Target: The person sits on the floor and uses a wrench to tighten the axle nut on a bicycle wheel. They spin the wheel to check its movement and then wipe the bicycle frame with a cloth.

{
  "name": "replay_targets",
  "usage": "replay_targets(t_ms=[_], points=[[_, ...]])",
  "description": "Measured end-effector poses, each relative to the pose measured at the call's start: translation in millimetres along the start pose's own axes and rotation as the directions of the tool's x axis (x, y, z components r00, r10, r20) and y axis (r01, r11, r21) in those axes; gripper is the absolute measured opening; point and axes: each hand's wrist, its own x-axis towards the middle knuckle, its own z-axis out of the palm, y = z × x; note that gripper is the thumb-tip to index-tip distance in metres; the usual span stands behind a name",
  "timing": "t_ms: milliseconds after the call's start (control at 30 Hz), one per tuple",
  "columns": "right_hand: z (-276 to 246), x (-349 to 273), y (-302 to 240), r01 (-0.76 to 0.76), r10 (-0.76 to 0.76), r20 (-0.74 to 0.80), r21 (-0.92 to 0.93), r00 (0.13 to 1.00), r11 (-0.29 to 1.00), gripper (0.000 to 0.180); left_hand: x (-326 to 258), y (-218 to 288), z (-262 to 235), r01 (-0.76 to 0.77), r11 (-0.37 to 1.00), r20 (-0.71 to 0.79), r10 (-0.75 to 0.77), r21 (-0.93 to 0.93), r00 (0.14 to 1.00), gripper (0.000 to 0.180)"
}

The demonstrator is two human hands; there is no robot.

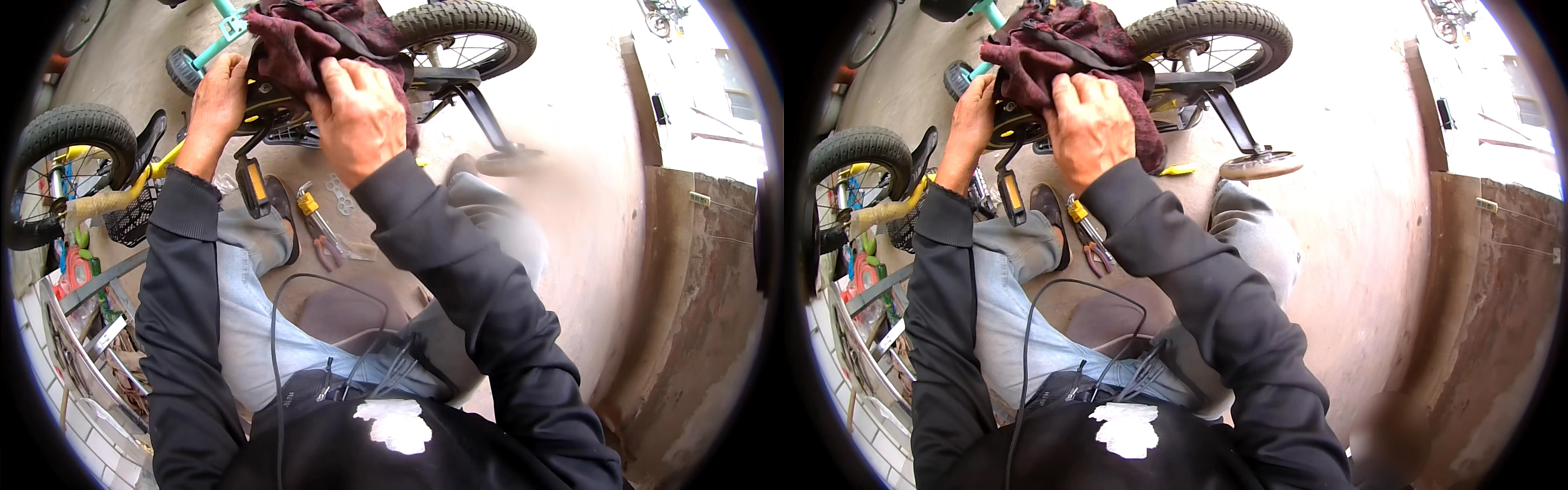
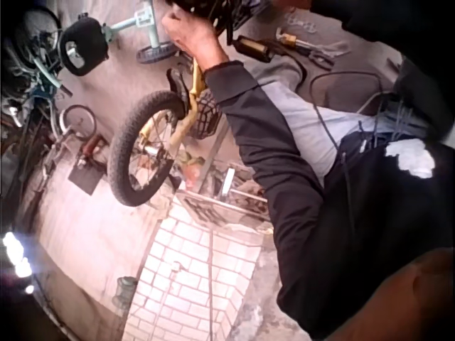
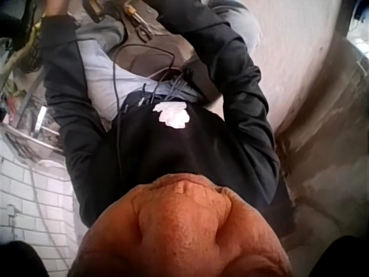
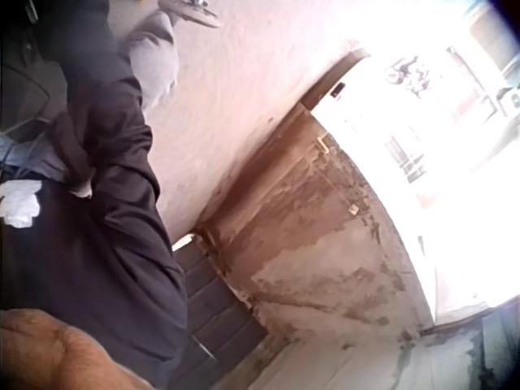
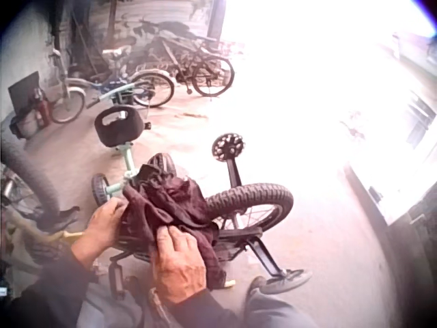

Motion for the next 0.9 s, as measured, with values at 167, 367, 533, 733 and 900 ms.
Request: replay_targets(t_ms=[167, 367, 533, 733, 900], points=[[-12.6, 12.0, 35.8, 0.045, -0.001, 0.164, -0.261, 0.987, 0.964, 0.009, -0.5, 2.9, -3.4, -0.012, 0.999, -0.023, 0.013, 0.049, 1.0, 0.047], [-58.6, 17.4, 95.1, -0.184, 0.323, 0.11, -0.634, 0.94, 0.751, 0.011, -3.7, 9.6, -1.8, -0.023, 1.0, 0.009, 0.023, -0.022, 1.0, 0.046], [-53.2, 25.8, 100.1, -0.325, 0.488, 0.102, -0.627, 0.867, 0.708, 0.032, 2.1, -8.9, -1.6, -0.132, 0.991, 0.008, 0.132, 0.037, 0.991, 0.047], [-22.3, 1.6, 111.3, -0.171, 0.284, 0.131, -0.543, 0.95, 0.822, 0.027, -0.6, 6.3, -0.7, -0.033, 0.999, 0.004, 0.033, 0.032, 0.999, 0.047], [-19.9, 6.1, 49.8, -0.076, 0.088, 0.05, -0.206, 0.995, 0.976, 0.019, 3.0, 5.6, 2.5, -0.029, 0.998, -0.021, 0.03, 0.054, 0.999, 0.042]])
